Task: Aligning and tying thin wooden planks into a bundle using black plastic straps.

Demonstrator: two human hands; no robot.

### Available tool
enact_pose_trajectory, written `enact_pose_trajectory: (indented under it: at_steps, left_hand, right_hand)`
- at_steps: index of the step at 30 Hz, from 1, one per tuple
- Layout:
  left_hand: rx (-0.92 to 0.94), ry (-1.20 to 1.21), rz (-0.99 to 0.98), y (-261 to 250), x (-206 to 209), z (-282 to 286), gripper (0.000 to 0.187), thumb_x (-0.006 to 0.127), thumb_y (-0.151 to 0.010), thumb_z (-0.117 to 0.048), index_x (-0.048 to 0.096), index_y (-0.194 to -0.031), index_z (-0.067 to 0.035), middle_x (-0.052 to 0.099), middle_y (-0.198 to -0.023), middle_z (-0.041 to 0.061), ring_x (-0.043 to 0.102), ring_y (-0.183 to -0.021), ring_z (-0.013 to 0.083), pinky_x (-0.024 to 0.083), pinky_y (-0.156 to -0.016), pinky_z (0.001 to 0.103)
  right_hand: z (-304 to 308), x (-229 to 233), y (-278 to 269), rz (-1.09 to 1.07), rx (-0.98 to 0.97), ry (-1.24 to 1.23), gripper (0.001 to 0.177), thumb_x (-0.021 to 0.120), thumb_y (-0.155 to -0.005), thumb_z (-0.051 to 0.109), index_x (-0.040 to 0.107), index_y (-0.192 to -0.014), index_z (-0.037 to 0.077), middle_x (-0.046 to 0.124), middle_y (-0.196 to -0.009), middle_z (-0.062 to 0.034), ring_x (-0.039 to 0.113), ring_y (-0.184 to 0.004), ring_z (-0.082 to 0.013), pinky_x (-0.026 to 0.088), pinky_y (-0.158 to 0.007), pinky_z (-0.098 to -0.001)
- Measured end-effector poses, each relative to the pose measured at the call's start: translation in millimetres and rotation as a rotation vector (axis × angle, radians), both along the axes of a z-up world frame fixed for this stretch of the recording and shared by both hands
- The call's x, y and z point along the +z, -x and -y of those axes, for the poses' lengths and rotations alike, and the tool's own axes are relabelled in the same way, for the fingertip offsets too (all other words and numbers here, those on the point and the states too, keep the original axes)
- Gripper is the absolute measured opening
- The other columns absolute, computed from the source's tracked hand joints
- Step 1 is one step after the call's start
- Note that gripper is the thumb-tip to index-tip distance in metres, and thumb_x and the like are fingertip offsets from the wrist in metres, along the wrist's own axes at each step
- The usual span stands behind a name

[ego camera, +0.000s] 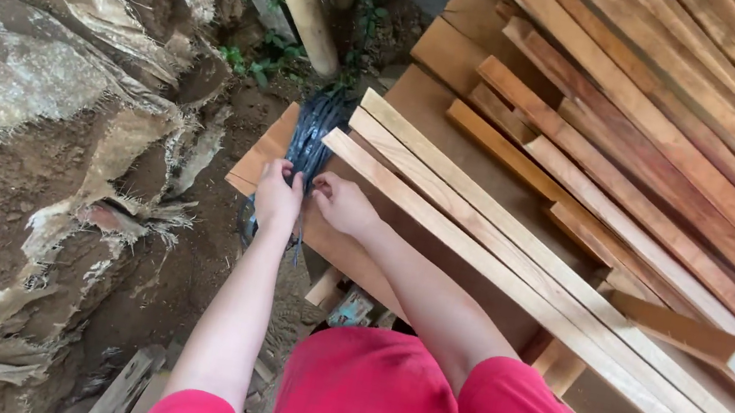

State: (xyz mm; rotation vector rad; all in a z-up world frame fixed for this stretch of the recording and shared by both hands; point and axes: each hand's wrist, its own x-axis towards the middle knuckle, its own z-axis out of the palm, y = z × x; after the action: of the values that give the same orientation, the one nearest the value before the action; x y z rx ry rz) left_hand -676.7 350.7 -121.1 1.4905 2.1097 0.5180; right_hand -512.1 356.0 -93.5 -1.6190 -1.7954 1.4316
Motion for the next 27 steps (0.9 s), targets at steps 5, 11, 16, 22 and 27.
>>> enact_pose_trajectory:
  at_steps: [5,11,16,22,27]
  left_hand:
    - [0.047,0.166,-0.019,2.5,-7.7,-12.1,0.021,0.074,-0.089,-0.029,0.063,-0.105,-0.019,0.063,-0.096,0.001,0.071,-0.097,0.0333,0.06,-0.082,0.049]
    - [0.081,0.083,0.003,-4.5,0.7,-1.1,0.014,0.071,-0.09,-0.029,0.063,-0.099,-0.021,0.062,-0.093,0.002,0.071,-0.095,0.0351,0.059,-0.081,0.049]
    - [0.055,0.083,0.046,-27.7,37.1,23.3,0.025,0.07,-0.089,-0.04,0.059,-0.103,-0.023,0.062,-0.098,0.006,0.069,-0.101,0.0367,0.058,-0.086,0.051]
    - [-0.12,0.152,0.305,-71.6,97.4,52.8,0.035,0.075,-0.083,-0.033,0.058,-0.105,-0.011,0.07,-0.099,0.021,0.071,-0.097,0.0433,0.057,-0.077,0.057]
    - [-0.416,0.109,0.531,-120.6,99.4,82.0,0.025,0.081,-0.08,-0.035,0.072,-0.09,-0.013,0.075,-0.085,0.014,0.073,-0.077,0.0376,0.056,-0.061,0.044]
  right_hand:
    - [-18.7,-12.6,20.7,0.002,0.005,-0.005,0.027,0.064,-0.094,0.023,0.068,-0.119,0.015,0.078,-0.091,-0.0137,0.076,-0.088,-0.0331,0.063,-0.075,-0.0438]
    - [-27.0,-26.2,28.5,0.038,-0.009,0.014,0.033,0.059,-0.098,0.029,0.065,-0.126,0.013,0.077,-0.098,-0.0176,0.074,-0.098,-0.0357,0.061,-0.085,-0.0481]
    - [-31.2,-3.9,26.2,0.103,-0.048,0.005,0.04,0.056,-0.101,0.036,0.063,-0.13,0.01,0.077,-0.102,-0.0178,0.073,-0.103,-0.0369,0.059,-0.091,-0.0495]
    - [-27.4,47.0,1.1,0.08,-0.095,-0.026,0.042,0.059,-0.099,0.033,0.062,-0.131,0.007,0.074,-0.108,-0.0264,0.068,-0.11,-0.0459,0.054,-0.097,-0.0552]
    - [-16.5,104.9,-59.0,0.069,-0.15,-0.115,0.028,0.051,-0.103,0.023,0.064,-0.124,0.01,0.074,-0.101,-0.0262,0.069,-0.104,-0.0471,0.055,-0.092,-0.0557]
